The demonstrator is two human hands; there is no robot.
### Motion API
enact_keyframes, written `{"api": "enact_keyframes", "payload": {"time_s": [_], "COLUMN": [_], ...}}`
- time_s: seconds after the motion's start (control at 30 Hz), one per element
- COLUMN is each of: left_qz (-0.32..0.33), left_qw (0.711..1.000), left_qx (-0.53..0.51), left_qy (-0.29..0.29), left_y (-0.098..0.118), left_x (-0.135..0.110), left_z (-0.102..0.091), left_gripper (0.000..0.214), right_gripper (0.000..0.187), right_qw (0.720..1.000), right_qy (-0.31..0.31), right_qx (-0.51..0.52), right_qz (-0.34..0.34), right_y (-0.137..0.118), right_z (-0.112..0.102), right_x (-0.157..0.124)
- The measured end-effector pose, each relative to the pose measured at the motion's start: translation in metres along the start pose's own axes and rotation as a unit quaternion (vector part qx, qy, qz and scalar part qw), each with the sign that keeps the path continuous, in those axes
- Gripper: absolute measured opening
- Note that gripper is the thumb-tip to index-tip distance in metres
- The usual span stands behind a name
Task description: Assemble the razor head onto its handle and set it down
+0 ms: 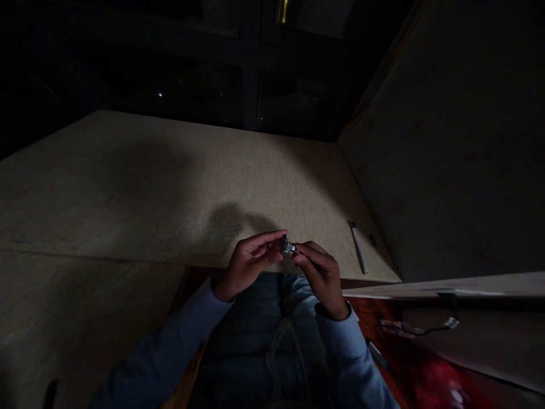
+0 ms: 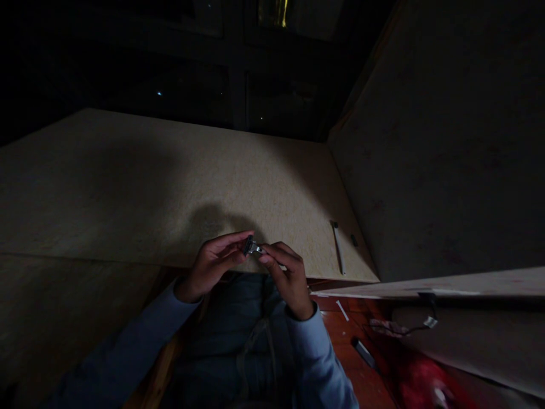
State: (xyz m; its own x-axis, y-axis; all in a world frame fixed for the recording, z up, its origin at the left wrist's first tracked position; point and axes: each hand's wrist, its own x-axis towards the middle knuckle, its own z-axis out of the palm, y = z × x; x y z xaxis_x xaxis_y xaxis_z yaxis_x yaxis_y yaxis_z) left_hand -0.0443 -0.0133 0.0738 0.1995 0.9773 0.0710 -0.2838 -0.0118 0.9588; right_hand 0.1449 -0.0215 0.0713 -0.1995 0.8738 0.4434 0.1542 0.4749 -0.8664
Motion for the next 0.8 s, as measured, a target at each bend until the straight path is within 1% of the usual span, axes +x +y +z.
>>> {"api": "enact_keyframes", "payload": {"time_s": [0.37,0.53,0.8], "left_qz": [0.016,0.035,0.071], "left_qw": [1.0,0.998,0.995], "left_qx": [0.026,0.055,0.072], "left_qy": [0.003,-0.001,-0.02], "left_y": [-0.0006,-0.0021,0.0017], "left_x": [0.0012,0.0012,0.0014], "left_z": [-0.0004,-0.0023,-0.0014], "left_gripper": [0.047,0.041,0.036], "right_gripper": [0.023,0.021,0.017], "right_qw": [1.0,0.999,0.999], "right_qy": [-0.012,-0.031,-0.04], "right_qx": [-0.028,-0.038,-0.011], "right_qz": [0.0,0.012,0.024], "right_y": [-0.0038,-0.0026,-0.002], "right_z": [-0.002,-0.0035,-0.0028], "right_x": [0.0001,0.0007,-0.0009]}}
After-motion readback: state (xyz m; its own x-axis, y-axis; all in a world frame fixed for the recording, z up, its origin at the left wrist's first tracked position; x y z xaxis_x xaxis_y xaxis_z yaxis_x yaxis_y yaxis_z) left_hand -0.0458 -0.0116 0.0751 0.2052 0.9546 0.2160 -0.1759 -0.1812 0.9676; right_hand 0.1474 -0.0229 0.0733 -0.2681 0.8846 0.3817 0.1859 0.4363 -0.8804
